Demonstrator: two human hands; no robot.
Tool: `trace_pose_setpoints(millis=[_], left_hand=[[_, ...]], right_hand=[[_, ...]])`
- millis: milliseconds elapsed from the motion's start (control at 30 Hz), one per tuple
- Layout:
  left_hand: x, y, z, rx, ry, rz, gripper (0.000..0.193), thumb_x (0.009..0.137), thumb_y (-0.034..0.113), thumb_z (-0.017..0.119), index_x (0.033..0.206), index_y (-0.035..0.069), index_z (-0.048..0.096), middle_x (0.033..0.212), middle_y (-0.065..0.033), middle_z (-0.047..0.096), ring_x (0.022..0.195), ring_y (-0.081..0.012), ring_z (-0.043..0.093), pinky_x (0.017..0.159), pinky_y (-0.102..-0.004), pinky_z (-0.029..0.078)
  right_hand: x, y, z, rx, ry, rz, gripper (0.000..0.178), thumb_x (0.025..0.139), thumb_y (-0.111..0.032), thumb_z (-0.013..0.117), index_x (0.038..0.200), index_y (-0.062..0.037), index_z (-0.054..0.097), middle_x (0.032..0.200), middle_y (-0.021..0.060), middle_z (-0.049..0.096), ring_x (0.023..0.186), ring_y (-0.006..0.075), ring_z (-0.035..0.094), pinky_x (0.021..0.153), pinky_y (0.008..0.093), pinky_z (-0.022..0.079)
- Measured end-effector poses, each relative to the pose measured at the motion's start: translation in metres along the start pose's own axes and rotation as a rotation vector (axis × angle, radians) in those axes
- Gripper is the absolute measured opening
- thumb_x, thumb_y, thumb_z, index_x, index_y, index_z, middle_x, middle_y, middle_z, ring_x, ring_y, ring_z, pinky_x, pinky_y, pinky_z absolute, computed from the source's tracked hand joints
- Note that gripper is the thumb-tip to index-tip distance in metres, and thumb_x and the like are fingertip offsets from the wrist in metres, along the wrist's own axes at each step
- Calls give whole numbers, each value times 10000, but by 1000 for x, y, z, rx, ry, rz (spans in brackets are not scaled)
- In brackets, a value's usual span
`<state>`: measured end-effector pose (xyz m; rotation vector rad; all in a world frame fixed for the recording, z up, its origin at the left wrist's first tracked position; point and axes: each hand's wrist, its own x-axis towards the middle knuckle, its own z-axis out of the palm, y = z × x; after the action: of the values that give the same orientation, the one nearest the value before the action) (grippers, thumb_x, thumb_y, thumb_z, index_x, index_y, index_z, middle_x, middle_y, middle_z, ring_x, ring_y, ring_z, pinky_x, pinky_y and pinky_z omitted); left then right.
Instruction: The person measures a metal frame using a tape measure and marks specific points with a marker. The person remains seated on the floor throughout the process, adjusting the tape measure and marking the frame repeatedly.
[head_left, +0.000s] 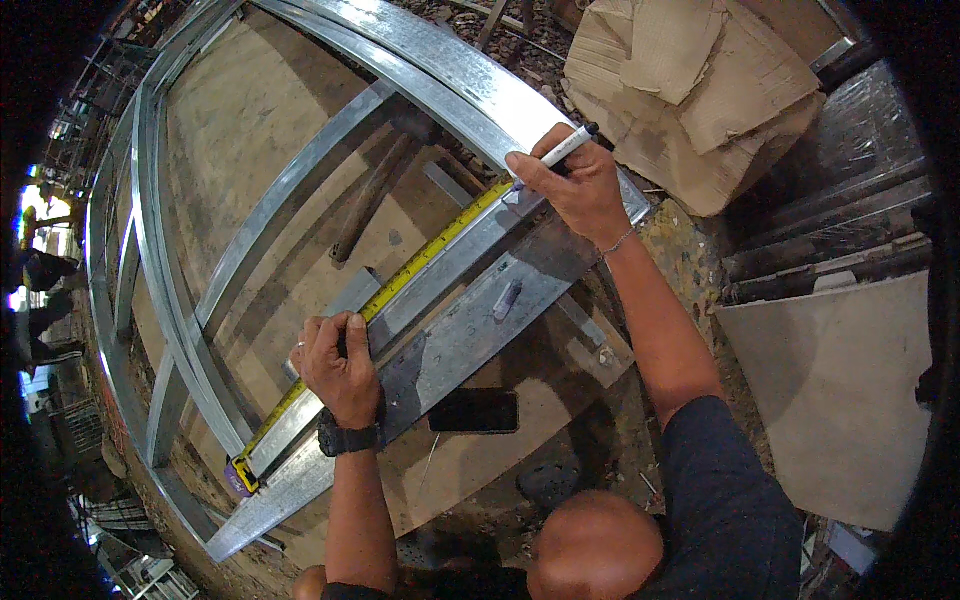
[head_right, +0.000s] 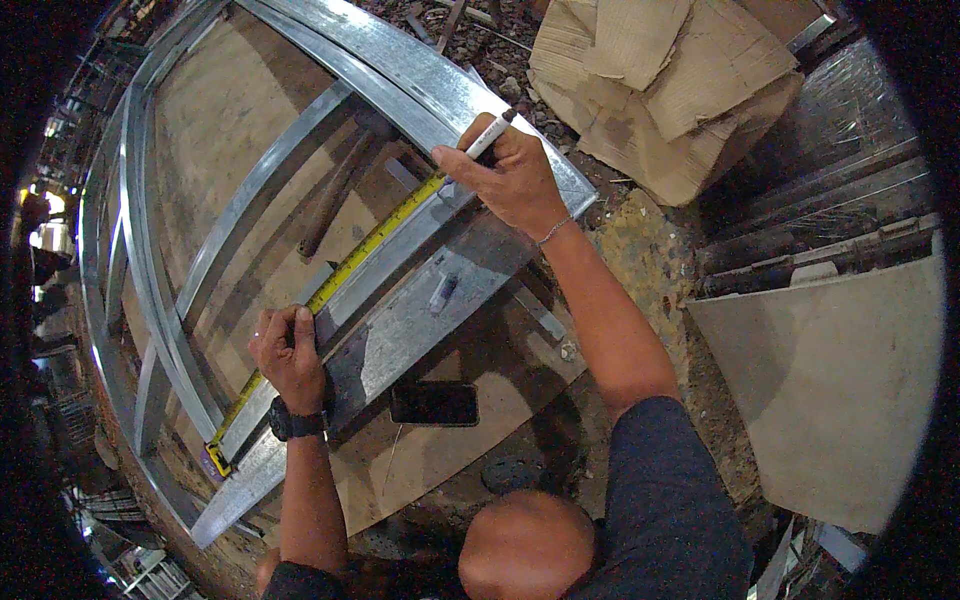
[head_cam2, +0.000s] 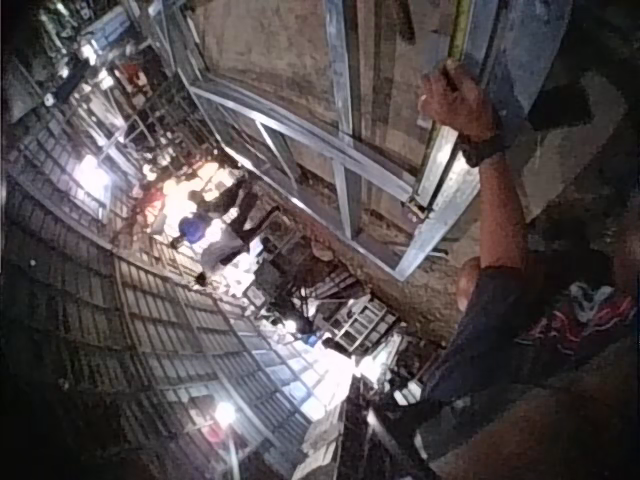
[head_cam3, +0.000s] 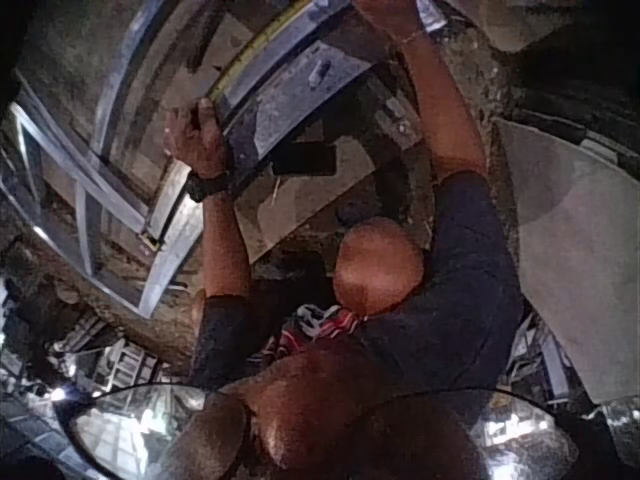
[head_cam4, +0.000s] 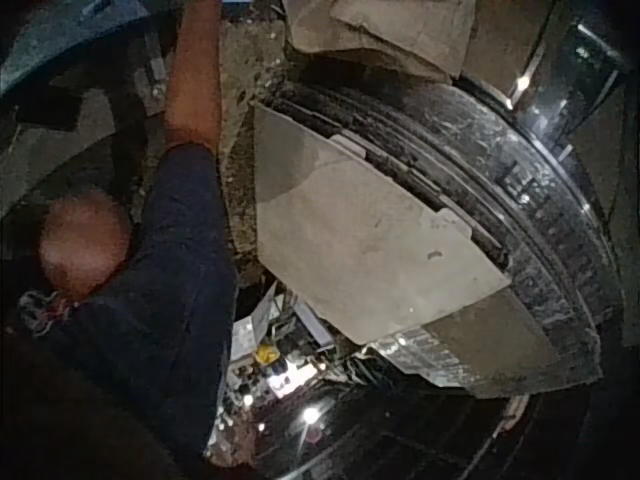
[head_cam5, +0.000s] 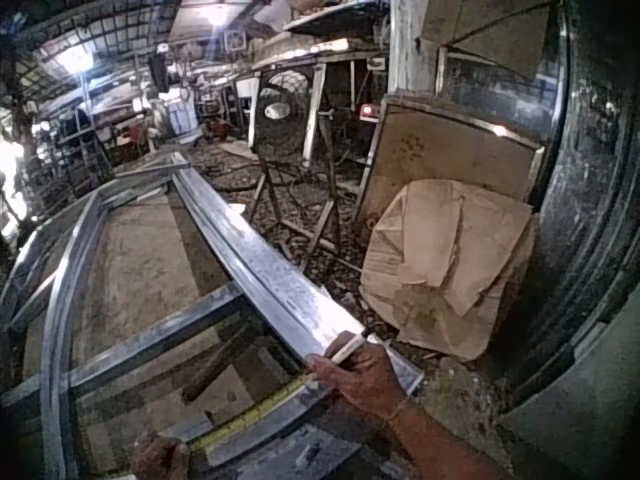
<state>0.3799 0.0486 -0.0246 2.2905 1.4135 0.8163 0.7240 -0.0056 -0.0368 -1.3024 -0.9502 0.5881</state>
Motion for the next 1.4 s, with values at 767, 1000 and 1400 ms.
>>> trace_pose_setpoints(millis=[767,1000,1400], left_hand=[[1,-6,3,-44,39,59,163,975,223,748,896,81,741,809,-68,604,783,-258,586,824,-408,371],[-1,-9,5,-22,39,45,150,967,217,748,888,90,744,810,-62,608,785,-264,596,840,-409,372],[-1,-9,5,11,65,72,131,965,237,753,911,118,754,836,-52,650,804,-276,629,853,-412,395]], right_hand=[[1,-2,-5,120,89,62,239,949,-174,876,873,-74,673,760,-17,697,676,58,631,620,256,510],[0,0,-4,143,116,78,239,932,-208,892,881,-88,691,762,-26,687,655,50,619,580,247,484],[-1,-8,-1,158,129,83,239,929,-222,898,882,-109,692,739,-27,689,614,39,617,526,205,439]])
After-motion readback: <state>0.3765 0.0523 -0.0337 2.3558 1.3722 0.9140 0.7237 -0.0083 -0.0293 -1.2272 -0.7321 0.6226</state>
